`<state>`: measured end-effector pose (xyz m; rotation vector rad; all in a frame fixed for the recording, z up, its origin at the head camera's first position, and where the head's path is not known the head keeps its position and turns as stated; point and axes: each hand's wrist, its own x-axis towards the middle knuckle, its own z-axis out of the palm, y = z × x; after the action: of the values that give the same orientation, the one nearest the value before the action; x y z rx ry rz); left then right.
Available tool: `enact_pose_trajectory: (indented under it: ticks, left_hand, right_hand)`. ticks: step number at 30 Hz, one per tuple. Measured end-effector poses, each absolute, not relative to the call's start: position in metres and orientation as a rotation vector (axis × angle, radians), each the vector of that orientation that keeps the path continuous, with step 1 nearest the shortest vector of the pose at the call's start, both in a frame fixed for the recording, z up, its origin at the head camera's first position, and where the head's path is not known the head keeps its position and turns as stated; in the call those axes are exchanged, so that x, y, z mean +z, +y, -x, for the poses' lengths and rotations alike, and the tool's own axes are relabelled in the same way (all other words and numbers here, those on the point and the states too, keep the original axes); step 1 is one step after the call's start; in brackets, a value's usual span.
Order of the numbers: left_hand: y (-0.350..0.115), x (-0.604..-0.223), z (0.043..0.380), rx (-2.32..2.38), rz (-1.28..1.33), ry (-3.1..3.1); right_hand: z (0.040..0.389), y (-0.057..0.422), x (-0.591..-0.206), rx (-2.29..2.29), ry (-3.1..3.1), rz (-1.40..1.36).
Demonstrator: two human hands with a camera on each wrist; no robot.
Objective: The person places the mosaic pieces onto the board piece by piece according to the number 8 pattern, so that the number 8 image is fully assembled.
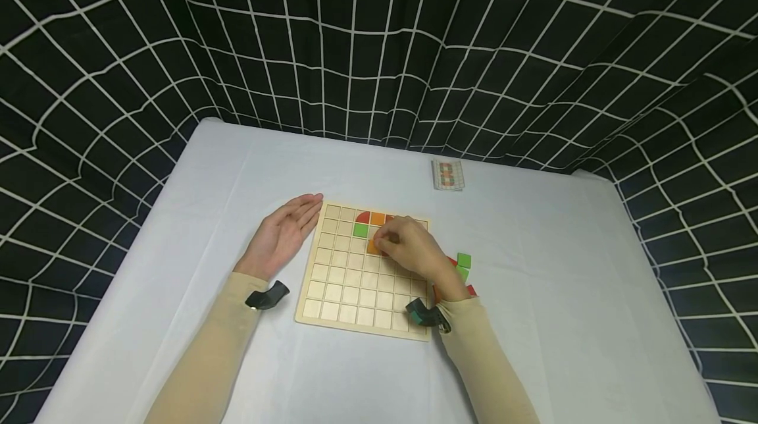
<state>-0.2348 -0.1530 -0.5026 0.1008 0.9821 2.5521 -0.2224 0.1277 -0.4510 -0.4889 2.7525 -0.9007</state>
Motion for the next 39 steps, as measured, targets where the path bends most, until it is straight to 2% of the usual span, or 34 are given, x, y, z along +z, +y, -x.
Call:
enact_pose_trajectory:
  ticks: [26, 39]
  left_hand:
    - [-0.153, -0.5, 0.234, 2.556, -0.109, 0.963]
    - [-0.153, -0.501, 0.234, 2.551, -0.104, 0.983]
  right_hand:
    - [0.222, 0.124, -0.458, -0.883, 2.806, 0.463]
    - [0.22, 0.136, -0.43, -1.119, 2.811, 0.369]
